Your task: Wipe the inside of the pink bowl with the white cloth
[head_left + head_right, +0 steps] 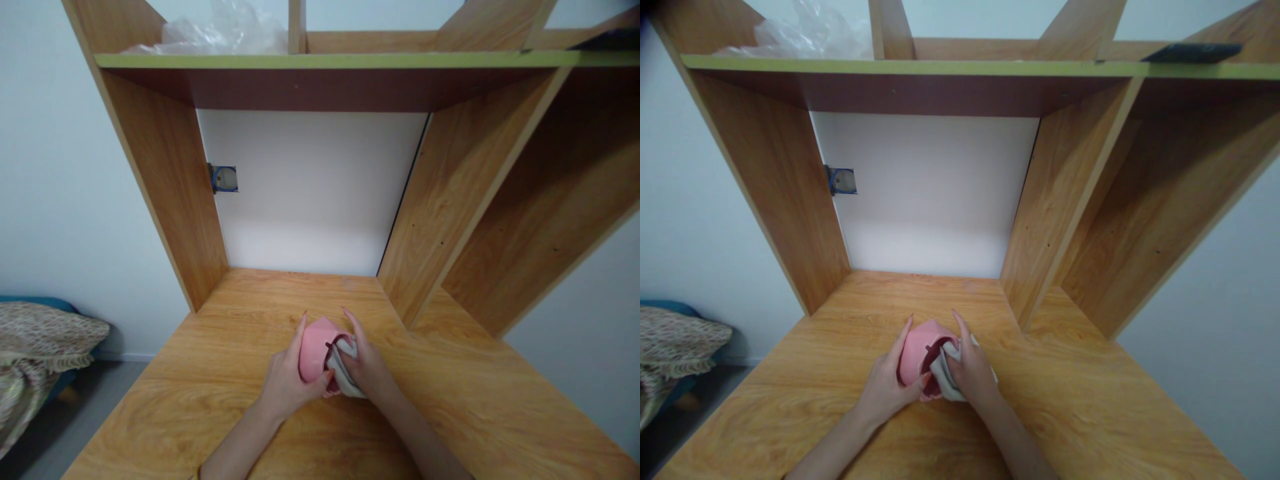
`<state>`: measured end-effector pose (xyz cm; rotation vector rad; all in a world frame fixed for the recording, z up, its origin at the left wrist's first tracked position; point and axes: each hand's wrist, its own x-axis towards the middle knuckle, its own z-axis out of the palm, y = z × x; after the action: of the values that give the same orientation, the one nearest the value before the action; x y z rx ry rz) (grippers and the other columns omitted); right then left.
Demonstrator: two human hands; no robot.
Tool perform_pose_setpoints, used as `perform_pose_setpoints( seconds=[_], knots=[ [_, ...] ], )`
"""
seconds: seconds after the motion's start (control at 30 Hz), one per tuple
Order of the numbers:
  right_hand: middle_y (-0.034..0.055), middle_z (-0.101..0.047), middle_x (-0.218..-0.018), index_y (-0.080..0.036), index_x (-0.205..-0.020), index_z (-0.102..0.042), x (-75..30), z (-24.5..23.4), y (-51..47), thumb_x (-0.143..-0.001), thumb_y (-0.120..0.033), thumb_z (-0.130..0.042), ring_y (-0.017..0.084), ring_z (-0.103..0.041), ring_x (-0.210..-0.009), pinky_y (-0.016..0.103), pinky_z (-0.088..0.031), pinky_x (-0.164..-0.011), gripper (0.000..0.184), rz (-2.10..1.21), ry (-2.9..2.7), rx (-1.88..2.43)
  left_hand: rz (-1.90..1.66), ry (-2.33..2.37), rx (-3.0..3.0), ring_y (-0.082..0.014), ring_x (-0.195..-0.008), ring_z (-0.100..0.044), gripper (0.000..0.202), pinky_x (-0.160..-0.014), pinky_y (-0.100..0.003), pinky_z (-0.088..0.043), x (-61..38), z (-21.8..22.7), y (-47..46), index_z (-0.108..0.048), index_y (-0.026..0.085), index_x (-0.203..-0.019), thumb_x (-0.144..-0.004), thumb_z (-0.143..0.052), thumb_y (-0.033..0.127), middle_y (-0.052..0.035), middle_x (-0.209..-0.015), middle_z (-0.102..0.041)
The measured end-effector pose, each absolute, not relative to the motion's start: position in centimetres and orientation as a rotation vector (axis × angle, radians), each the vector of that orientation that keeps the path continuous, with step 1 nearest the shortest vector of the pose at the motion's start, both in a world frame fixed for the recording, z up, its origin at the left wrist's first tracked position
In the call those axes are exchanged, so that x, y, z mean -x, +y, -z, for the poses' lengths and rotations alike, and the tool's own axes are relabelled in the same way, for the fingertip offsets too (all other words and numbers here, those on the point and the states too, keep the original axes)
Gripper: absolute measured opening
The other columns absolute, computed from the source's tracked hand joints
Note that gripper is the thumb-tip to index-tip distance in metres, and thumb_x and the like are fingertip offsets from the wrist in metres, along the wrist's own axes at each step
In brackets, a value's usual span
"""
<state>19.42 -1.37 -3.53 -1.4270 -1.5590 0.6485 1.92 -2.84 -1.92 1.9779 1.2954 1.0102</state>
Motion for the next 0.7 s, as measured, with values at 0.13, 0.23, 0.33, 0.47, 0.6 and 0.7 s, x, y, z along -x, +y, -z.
perform_pose_setpoints(
  seconds=[0.13, 0.23, 0.33, 0.47, 0.6, 0.7],
  knots=[
    [0.0005, -0.063, -0.078, -0.019, -0.135, -0.022, -19.1, 2.9, -1.4, -0.074, -0.025, -0.047, 0.017, -0.061, -0.072, 0.030, -0.046, -0.069, 0.066, -0.736, -1.454, 1.425, -1.159, 1.142, -1.815, -0.0249, -0.104, -0.053, 0.087, -0.085, -0.036, -0.044, -2.1, 2.4, -2.4, -0.013, 0.016, -0.137, -0.071, -0.059, 0.048, -0.0147, -0.125, -0.047],
    [0.0040, -0.063, -0.089, -0.017, -0.135, -0.020, -18.8, 2.5, -1.5, -0.076, -0.028, -0.046, 0.018, -0.061, -0.078, 0.030, -0.047, -0.072, 0.065, -0.775, -1.344, 1.368, -1.175, 1.045, -1.745, -0.0268, -0.110, -0.048, 0.097, -0.090, -0.039, -0.040, -2.4, 3.0, -2.2, -0.008, 0.015, -0.137, -0.065, -0.066, 0.046, -0.0170, -0.129, -0.041],
    [0.0059, -0.063, -0.097, -0.015, -0.135, -0.018, -18.8, 2.5, -1.5, -0.077, -0.028, -0.044, 0.018, -0.061, -0.083, 0.030, -0.048, -0.075, 0.065, -0.770, -1.281, 1.324, -1.148, 0.990, -1.736, -0.0284, -0.115, -0.043, 0.102, -0.095, -0.042, -0.036, -2.9, 3.4, -2.2, -0.006, 0.017, -0.137, -0.062, -0.071, 0.040, -0.0178, -0.132, -0.037],
    [0.0071, -0.060, -0.106, -0.016, -0.134, -0.022, -18.8, 2.8, -1.3, -0.075, -0.027, -0.046, 0.018, -0.059, -0.090, 0.031, -0.045, -0.082, 0.065, -0.747, -1.278, 1.309, -1.177, 0.948, -1.719, -0.0273, -0.118, -0.039, 0.093, -0.096, -0.040, -0.035, -3.5, 3.6, -2.4, -0.008, 0.016, -0.135, -0.067, -0.068, 0.037, -0.0179, -0.133, -0.034],
    [0.0042, -0.062, -0.096, -0.018, -0.132, -0.028, -18.7, 3.0, -1.2, -0.071, -0.026, -0.049, 0.017, -0.060, -0.082, 0.029, -0.047, -0.075, 0.065, -0.733, -1.297, 1.365, -1.117, 0.986, -1.618, -0.0181, -0.085, -0.059, 0.080, -0.072, -0.030, -0.049, -3.7, 3.8, -2.5, -0.008, 0.015, -0.132, -0.074, -0.059, 0.038, -0.0146, -0.113, -0.052],
    [0.0030, -0.062, -0.090, -0.019, -0.131, -0.030, -18.8, 3.0, -1.1, -0.068, -0.026, -0.052, 0.017, -0.059, -0.071, 0.029, -0.047, -0.069, 0.067, -0.657, -1.303, 1.472, -1.137, 1.098, -1.592, -0.0156, -0.072, -0.059, 0.078, -0.062, -0.027, -0.050, -3.8, 3.4, -2.5, -0.014, 0.015, -0.130, -0.071, -0.061, 0.036, -0.0093, -0.098, -0.059]
  ],
)
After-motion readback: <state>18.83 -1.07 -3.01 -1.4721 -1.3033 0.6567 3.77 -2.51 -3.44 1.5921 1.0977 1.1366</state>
